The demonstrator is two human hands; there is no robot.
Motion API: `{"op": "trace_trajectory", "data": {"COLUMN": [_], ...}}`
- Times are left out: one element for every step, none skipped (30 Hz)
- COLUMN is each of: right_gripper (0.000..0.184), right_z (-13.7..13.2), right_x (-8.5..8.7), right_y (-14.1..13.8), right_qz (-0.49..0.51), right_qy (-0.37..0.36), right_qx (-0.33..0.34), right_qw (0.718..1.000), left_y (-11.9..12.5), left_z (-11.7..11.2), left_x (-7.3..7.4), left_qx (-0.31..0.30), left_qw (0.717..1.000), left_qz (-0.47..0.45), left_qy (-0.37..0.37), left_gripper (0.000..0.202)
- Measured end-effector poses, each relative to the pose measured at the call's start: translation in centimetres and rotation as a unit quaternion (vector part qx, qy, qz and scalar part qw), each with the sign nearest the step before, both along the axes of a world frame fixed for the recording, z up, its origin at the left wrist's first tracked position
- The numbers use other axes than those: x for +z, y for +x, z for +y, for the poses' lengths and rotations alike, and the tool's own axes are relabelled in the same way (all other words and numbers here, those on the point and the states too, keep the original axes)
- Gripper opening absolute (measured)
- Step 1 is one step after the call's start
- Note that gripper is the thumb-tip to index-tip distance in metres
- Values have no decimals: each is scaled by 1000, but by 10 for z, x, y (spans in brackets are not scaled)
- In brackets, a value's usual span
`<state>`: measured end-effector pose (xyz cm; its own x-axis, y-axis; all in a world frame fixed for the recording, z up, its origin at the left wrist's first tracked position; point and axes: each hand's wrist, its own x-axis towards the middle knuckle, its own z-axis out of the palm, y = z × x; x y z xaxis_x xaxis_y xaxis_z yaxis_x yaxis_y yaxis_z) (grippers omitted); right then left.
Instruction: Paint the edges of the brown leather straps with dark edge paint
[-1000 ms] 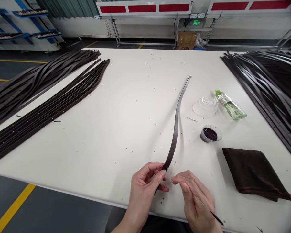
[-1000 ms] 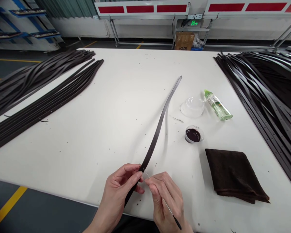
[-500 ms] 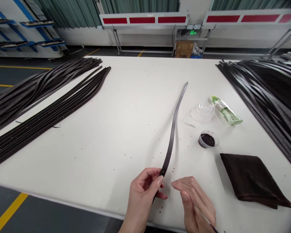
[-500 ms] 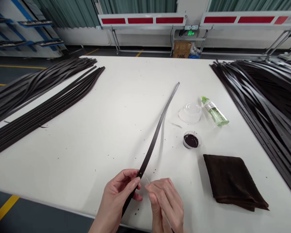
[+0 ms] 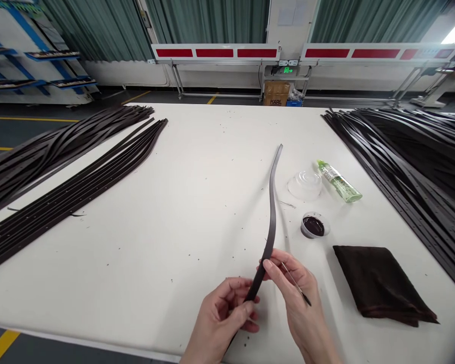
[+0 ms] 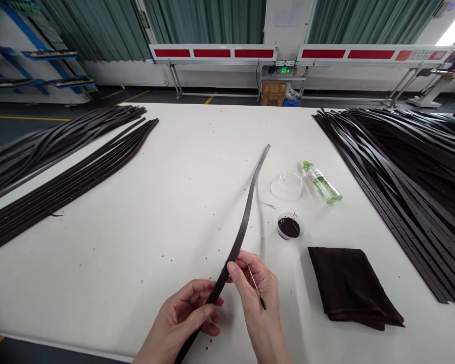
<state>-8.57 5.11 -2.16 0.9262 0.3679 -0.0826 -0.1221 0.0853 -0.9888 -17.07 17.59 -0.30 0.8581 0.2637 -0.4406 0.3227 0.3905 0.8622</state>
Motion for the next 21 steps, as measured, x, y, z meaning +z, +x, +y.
{"op": "trace_trajectory", "data": {"right_gripper": [26,26,27,29,32,35,37,37,35,31,28,26,24,24,25,26,26,27,28,29,29], "right_z": [0,-1,-3,-6,-10,-14,-19,-23,-27,-29,-31,-32,-33,-32,-31,-30,-29,-27,-26,-25,-25], "right_x": [2,3,4,5,5,5,4,3,1,-1,-2,-4,-5,-6,-6,-6,-6,-6,-6,-5,-5], "right_y": [-1,-3,-5,-7,-8,-8,-8,-8,-7,-6,-6,-6,-7,-8,-9,-10,-11,-12,-13,-13,-13], "right_qz": [-13,-29,-50,-77,-108,-137,-163,-179,-185,-182,-176,-172,-174,-186,-205,-228,-251,-268,-280,-287,-290], "right_qy": [-14,-32,-55,-82,-108,-128,-135,-128,-108,-81,-54,-32,-22,-25,-36,-50,-66,-80,-90,-97,-101], "right_qx": [7,9,5,-6,-19,-28,-32,-27,-21,-16,-11,-8,-7,-6,-9,-13,-18,-20,-20,-17,-11], "right_qw": [1000,999,997,994,988,982,977,975,977,980,983,985,984,982,978,972,966,960,956,953,951], "left_y": [3,7,10,12,14,15,15,15,15,14,13,13,13,13,13,14,14,15,15,15,15], "left_z": [0,0,0,-1,-2,-3,-4,-5,-6,-6,-7,-7,-8,-8,-8,-8,-8,-8,-9,-9,-9], "left_x": [1,1,1,0,-1,-2,-4,-5,-6,-8,-9,-9,-10,-10,-11,-11,-11,-10,-10,-10,-10], "left_qx": [-3,1,11,22,35,47,54,59,62,66,69,72,75,77,77,77,78,79,81,83,84], "left_qw": [1000,1000,1000,999,999,998,998,998,998,998,998,997,997,997,997,997,997,997,997,996,996], "left_qz": [-3,-7,-9,-9,-8,-7,-7,-6,-5,-4,-1,1,4,5,6,7,8,9,9,10,11], "left_qy": [5,13,22,29,33,31,25,17,10,5,1,-1,0,2,4,7,9,11,12,14,15], "left_gripper": [21,22,22,20,19,19,19,19,20,21,23,25,27,27,27,27,26,26,26,26,26]}}
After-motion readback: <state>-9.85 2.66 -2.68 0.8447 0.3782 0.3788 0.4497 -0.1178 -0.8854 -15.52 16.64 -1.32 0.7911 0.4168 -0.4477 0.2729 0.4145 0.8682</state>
